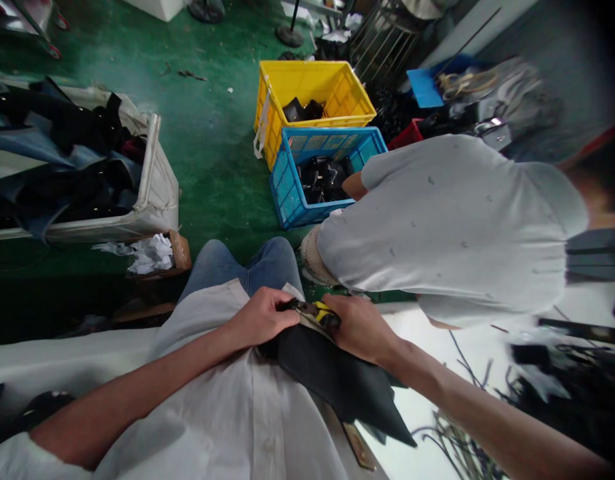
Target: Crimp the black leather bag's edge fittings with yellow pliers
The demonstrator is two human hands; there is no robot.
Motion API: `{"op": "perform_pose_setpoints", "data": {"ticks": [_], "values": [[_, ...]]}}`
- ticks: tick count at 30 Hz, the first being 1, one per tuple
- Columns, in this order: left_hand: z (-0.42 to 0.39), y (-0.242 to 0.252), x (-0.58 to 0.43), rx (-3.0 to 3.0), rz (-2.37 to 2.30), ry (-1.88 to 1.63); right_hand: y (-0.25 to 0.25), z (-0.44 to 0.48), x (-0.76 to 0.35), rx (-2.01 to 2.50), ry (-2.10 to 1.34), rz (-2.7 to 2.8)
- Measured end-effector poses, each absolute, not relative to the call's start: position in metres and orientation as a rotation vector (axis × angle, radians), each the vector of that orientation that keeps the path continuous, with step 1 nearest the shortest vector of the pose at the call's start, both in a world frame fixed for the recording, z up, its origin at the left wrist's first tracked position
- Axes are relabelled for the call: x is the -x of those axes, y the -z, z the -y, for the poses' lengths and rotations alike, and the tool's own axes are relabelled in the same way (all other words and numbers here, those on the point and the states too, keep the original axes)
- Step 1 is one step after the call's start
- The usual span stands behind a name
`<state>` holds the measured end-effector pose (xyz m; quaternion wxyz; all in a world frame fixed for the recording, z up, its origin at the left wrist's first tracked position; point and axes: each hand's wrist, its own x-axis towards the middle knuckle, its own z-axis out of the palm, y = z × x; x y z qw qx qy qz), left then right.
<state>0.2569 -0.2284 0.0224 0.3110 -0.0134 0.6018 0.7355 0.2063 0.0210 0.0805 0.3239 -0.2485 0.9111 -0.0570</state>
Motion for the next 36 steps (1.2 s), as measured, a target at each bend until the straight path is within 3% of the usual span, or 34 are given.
{"op": "perform_pose_setpoints", "data": {"ticks": [8, 20, 28, 36], "values": [[0.230, -0.027, -0.259, -0.058, -1.557, -1.924, -0.089, -0.027, -0.200, 0.467, 0.523, -2.062], [0.233, -0.037, -0.250, -0.225, -1.546, -1.857, -0.077, -0.037, -0.185, 0.439, 0.724, -1.668], [0.239, -0.024, -0.251, -0.153, -1.516, -1.849, -0.077, -0.029, -0.178, 0.494, 0.573, -1.839], [0.231, -0.021, -0.250, -0.095, -1.629, -1.864, -0.073, -0.028, -0.190, 0.917, 0.133, -2.438]]}}
